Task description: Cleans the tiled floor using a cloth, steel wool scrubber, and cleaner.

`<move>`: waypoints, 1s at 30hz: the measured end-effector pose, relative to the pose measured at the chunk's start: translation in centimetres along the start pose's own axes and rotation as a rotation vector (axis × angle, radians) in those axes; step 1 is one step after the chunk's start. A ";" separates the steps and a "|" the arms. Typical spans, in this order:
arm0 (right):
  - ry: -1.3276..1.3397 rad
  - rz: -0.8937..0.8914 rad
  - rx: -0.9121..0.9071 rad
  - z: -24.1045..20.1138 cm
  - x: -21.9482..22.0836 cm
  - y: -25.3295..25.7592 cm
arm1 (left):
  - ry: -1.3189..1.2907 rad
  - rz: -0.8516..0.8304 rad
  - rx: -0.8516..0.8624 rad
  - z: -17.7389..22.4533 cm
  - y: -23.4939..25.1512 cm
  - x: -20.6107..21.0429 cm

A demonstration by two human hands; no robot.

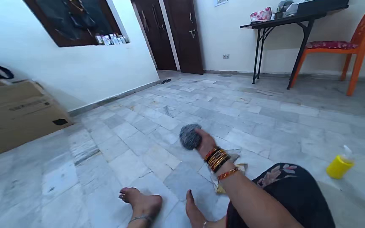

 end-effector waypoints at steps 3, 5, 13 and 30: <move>-0.001 -0.018 -0.213 -8.1 -5.5 2.5 | 0.152 -0.185 -0.011 11.7 -9.1 -7.6; 0.102 0.033 -0.307 -12.8 -8.9 4.2 | 0.197 -0.140 -0.086 12.7 -7.4 -6.7; 0.376 0.325 -0.370 -15.2 -23.3 8.2 | 0.701 -0.679 0.519 -1.7 21.2 13.6; 0.290 0.475 -0.183 -11.4 -33.4 18.1 | 0.488 -0.147 0.934 -5.6 13.1 40.7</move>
Point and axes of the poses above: each hand's wrist, its own y-axis towards the middle knuckle, its own x-axis out of the palm, z = x × y, the point moved 1 cm from there along y, towards the middle knuckle, and after that the axes turned 1 degree about x, right-handed, at the moved point
